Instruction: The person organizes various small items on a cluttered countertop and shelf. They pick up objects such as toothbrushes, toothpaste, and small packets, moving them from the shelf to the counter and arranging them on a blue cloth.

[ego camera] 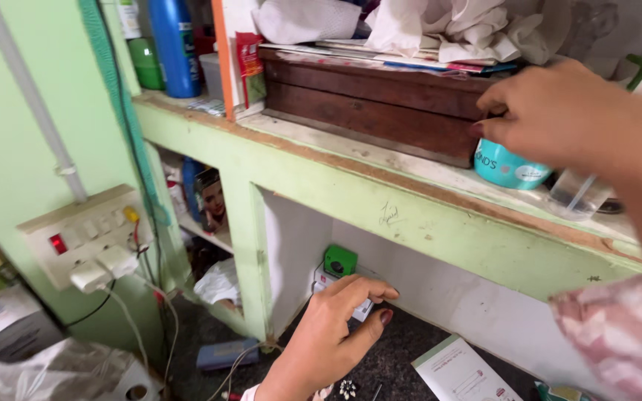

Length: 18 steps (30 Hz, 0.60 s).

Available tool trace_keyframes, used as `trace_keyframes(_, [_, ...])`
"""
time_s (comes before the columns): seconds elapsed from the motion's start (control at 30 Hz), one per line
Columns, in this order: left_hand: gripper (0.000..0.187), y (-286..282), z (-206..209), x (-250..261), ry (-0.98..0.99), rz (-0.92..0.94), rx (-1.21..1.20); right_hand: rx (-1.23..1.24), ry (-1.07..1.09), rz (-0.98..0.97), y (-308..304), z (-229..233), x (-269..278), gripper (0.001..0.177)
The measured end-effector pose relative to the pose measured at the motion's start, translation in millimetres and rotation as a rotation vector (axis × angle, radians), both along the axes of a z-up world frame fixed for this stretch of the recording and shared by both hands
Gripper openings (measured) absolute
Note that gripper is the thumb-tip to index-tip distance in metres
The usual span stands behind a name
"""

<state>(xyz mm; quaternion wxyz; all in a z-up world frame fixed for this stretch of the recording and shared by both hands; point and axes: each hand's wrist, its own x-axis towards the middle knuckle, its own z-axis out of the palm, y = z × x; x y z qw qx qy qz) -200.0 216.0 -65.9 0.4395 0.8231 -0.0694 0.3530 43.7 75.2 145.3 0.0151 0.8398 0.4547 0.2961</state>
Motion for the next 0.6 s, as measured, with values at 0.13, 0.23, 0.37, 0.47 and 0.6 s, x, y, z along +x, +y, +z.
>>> trace_keyframes(0.13, [0.024, 14.3, -2.5, 9.5, 0.093, -0.107, -0.079, -0.303, 0.128, -0.485, 37.4, 22.6, 14.3, 0.053])
trace_keyframes(0.23, [0.025, 27.9, -2.8, 14.2, 0.119, -0.166, -0.039, -0.386, 0.200, -0.632, 49.9, 18.4, 25.8, 0.064])
trace_keyframes(0.37, [0.026, 42.1, -5.2, 22.0, 0.146, -0.202, -0.030, -0.436, 0.239, -0.712, 45.5, 13.0, 52.4, 0.077])
trace_keyframes(0.47, [0.026, 51.3, -7.4, 28.8, 0.142, -0.218, -0.035, -0.457, 0.262, -0.730, 42.0, 11.8, 68.0, 0.087])
trace_keyframes(0.6, [0.025, 60.0, -12.2, 35.5, 0.133, -0.237, -0.029, -0.500, 0.291, -0.749, 41.6, 14.3, 68.5, 0.090])
